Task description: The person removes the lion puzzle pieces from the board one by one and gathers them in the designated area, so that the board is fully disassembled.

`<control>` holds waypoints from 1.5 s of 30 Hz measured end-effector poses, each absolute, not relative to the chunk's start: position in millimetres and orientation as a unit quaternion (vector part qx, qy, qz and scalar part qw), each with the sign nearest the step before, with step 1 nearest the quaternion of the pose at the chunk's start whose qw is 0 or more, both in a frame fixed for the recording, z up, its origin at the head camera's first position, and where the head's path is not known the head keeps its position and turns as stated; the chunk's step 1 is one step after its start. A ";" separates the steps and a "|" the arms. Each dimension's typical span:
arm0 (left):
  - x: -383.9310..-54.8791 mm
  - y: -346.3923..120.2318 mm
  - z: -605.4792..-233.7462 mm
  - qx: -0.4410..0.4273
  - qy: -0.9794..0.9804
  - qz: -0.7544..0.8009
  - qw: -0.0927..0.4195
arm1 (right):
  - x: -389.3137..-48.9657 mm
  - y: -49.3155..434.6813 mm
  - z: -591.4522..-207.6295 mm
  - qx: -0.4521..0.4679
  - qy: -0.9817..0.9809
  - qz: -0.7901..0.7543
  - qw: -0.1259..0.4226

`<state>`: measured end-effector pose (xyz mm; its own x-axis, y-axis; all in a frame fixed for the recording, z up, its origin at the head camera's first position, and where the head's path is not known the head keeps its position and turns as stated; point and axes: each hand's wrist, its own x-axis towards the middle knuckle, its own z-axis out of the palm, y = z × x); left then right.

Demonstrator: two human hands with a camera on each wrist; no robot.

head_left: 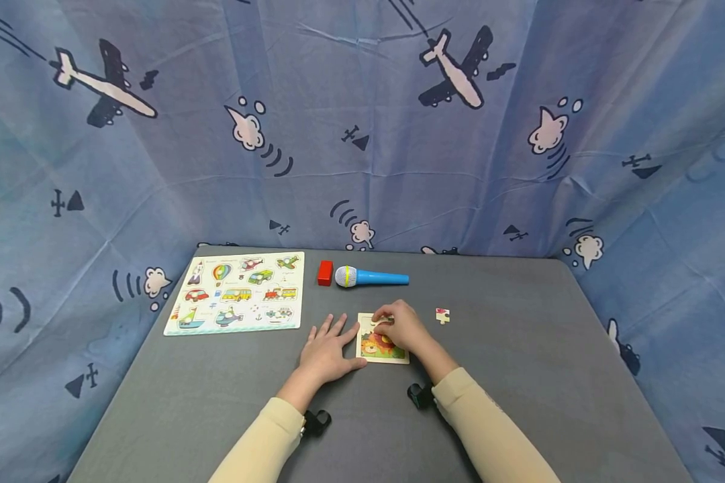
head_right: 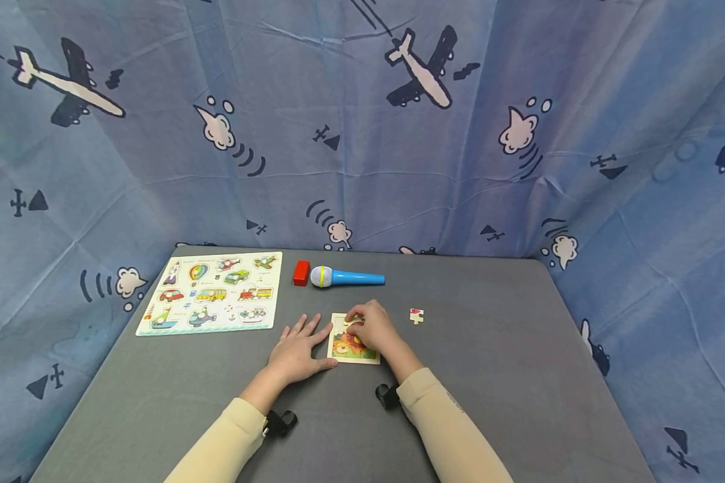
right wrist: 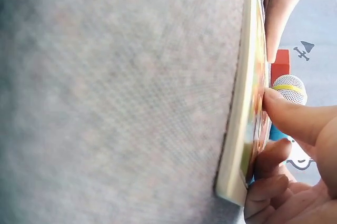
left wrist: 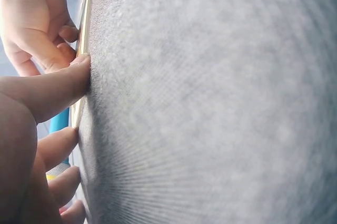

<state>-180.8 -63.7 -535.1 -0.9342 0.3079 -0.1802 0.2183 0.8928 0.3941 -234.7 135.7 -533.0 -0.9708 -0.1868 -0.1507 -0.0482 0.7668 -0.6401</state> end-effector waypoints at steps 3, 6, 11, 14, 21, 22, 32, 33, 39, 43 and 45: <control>-180.5 -63.6 -535.4 0.134 0.966 0.184 0.120 | -234.3 136.4 -533.2 -0.058 0.931 -0.347 0.096; -180.6 -63.5 -535.6 0.132 0.967 0.182 0.121 | -233.8 137.0 -532.4 -0.046 0.923 -0.372 0.091; -181.0 -63.7 -535.7 0.130 0.967 0.182 0.122 | -233.0 139.2 -530.8 -0.038 0.916 -0.391 0.079; -180.9 -63.9 -535.8 0.131 0.967 0.181 0.123 | -232.7 141.7 -531.7 -0.049 0.920 -0.380 0.077; -181.3 -63.2 -536.3 0.130 0.967 0.181 0.124 | -235.1 149.0 -531.0 -0.045 0.906 -0.418 0.052; -181.4 -63.2 -536.3 0.129 0.967 0.182 0.124 | -235.2 150.6 -529.0 -0.045 0.903 -0.425 0.047; -181.5 -62.8 -536.3 0.132 0.966 0.186 0.121 | -231.4 179.9 -508.9 -0.054 0.910 -0.410 0.008; -181.2 -62.9 -535.9 0.132 0.966 0.187 0.121 | -231.0 183.8 -508.1 -0.053 0.911 -0.409 0.005; -179.8 -63.8 -535.8 0.136 0.965 0.192 0.119 | -229.5 210.4 -507.8 -0.052 0.905 -0.421 0.006; -180.2 -64.0 -537.5 0.138 0.965 0.190 0.116 | -228.4 230.1 -508.2 -0.042 0.905 -0.423 0.003; -180.6 -63.7 -537.9 0.139 0.965 0.190 0.116 | -227.8 240.4 -507.4 -0.034 0.907 -0.419 -0.002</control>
